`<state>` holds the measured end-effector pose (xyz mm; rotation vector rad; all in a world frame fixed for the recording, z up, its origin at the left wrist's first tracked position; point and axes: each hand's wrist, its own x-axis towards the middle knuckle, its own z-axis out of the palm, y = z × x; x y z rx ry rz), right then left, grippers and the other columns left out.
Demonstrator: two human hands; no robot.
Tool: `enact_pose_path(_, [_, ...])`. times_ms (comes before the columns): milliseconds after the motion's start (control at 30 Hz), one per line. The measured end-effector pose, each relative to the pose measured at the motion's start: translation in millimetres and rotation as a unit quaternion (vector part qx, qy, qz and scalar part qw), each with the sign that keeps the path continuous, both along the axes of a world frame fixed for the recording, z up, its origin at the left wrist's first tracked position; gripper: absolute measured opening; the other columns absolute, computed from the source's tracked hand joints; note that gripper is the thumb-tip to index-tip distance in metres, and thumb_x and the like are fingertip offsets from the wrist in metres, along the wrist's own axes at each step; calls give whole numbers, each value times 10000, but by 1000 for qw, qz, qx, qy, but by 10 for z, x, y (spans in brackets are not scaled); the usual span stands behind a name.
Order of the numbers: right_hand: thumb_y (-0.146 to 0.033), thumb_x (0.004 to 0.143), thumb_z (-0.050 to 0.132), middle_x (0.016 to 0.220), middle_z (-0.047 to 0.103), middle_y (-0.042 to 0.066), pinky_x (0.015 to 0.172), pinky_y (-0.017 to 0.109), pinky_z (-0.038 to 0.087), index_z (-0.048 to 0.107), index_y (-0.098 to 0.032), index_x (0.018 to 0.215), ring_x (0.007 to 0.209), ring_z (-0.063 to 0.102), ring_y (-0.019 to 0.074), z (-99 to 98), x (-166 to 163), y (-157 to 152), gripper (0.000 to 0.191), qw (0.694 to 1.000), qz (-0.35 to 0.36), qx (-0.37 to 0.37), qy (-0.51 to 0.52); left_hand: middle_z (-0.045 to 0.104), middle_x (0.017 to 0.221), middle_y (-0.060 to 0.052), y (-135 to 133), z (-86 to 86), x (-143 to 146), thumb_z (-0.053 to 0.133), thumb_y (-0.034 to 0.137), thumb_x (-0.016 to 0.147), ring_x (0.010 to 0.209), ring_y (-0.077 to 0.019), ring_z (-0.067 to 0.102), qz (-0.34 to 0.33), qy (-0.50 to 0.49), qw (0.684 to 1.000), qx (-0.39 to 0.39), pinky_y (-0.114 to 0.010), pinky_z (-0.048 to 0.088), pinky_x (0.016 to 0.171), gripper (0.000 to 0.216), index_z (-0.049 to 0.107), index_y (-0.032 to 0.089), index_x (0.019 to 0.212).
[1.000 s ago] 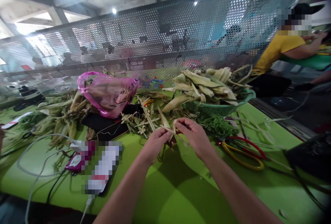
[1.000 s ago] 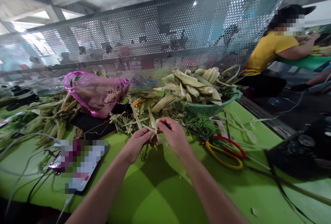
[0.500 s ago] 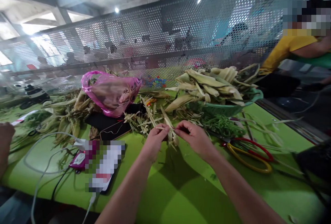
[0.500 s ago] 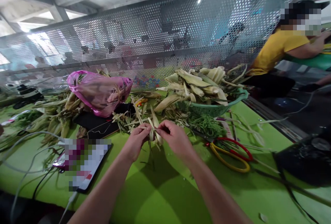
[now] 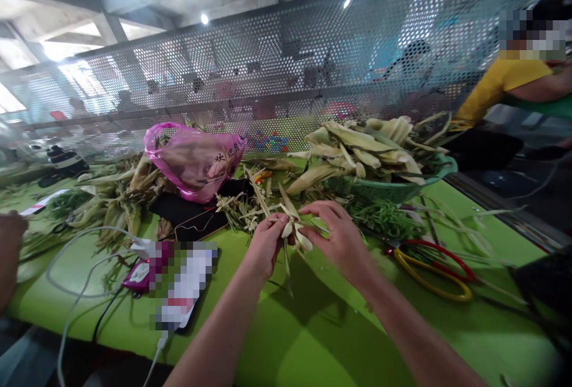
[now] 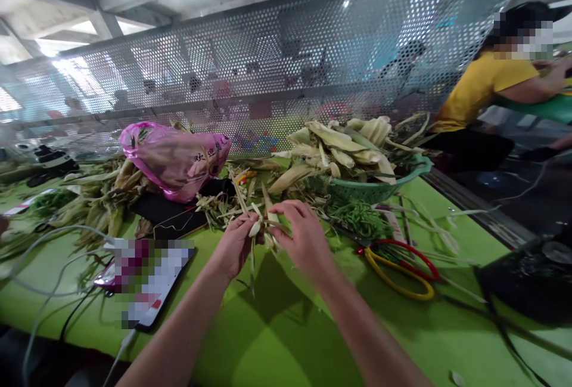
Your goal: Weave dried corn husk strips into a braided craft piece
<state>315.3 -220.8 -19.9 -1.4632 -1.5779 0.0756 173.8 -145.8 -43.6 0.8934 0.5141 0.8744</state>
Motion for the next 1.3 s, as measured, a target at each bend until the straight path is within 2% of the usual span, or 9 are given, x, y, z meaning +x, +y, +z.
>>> enact_pose_path(67, [-207, 811, 636, 1040, 630, 75, 872, 391, 420, 639, -242, 1019, 1012, 547, 256, 22, -34, -17, 211, 997, -9, 42, -67, 531, 650, 27, -1, -20, 7, 734, 386, 716, 551, -67, 486, -2, 0, 1000, -5, -202, 405, 547, 296, 584, 140, 779])
enact_pose_path(200, [-181, 833, 631, 983, 649, 54, 831, 373, 410, 656, -248, 995, 953, 558, 234, 6, -89, -32, 177, 990, 3, 55, -132, 548, 698, 18, -35, -9, 20, 763, 354, 688, 594, -69, 501, -12, 0, 1000, -21, -203, 408, 569, 286, 604, 132, 774])
enact_pose_path(400, [-190, 870, 579, 941, 680, 53, 819, 378, 416, 662, -239, 911, 905, 582, 226, -21, -86, -33, 104, 990, -11, 67, -125, 583, 710, -5, -52, 9, 14, 776, 273, 668, 621, -79, 517, -37, -23, 997, -63, -214, 408, 594, 236, 647, 115, 786])
enact_pose_path(600, [-100, 786, 587, 1016, 670, 63, 836, 396, 430, 650, -248, 1028, 958, 581, 251, 10, -67, -36, 290, 989, 12, 41, -141, 622, 757, -30, -24, -19, -3, 771, 201, 653, 651, -97, 552, -66, -41, 994, -74, -226, 439, 621, 210, 674, 111, 815])
enact_pose_path(900, [-191, 861, 595, 967, 686, 49, 832, 380, 430, 669, -251, 993, 942, 588, 233, 6, -48, -40, 163, 988, 10, 69, -141, 618, 739, -32, -21, -34, 18, 791, 220, 640, 621, -85, 538, -66, -26, 994, -82, -212, 435, 620, 231, 689, 114, 819])
enact_pose_path(1033, [-190, 869, 576, 912, 662, 54, 815, 377, 432, 660, -243, 901, 906, 573, 227, -2, -52, -40, 104, 993, 9, 73, -88, 623, 738, -33, -47, -3, 16, 804, 224, 629, 629, -91, 540, -81, -15, 995, -55, -229, 437, 652, 263, 694, 110, 839])
enact_pose_path(1200, [-241, 852, 583, 819, 591, 36, 743, 329, 443, 603, -223, 778, 814, 560, 202, 5, -87, -30, 78, 996, 4, 42, 78, 625, 741, -32, -70, 32, 0, 798, 271, 647, 614, -84, 522, -88, 9, 996, -7, -224, 406, 630, 276, 686, 112, 843])
enact_pose_path(1300, [-251, 838, 582, 806, 563, 27, 726, 312, 431, 597, -217, 749, 780, 542, 188, 11, -90, -23, 97, 992, 1, 24, 126, 619, 731, -31, -68, 26, -5, 795, 291, 652, 610, -88, 519, -87, 24, 996, 9, -222, 394, 617, 292, 678, 114, 853])
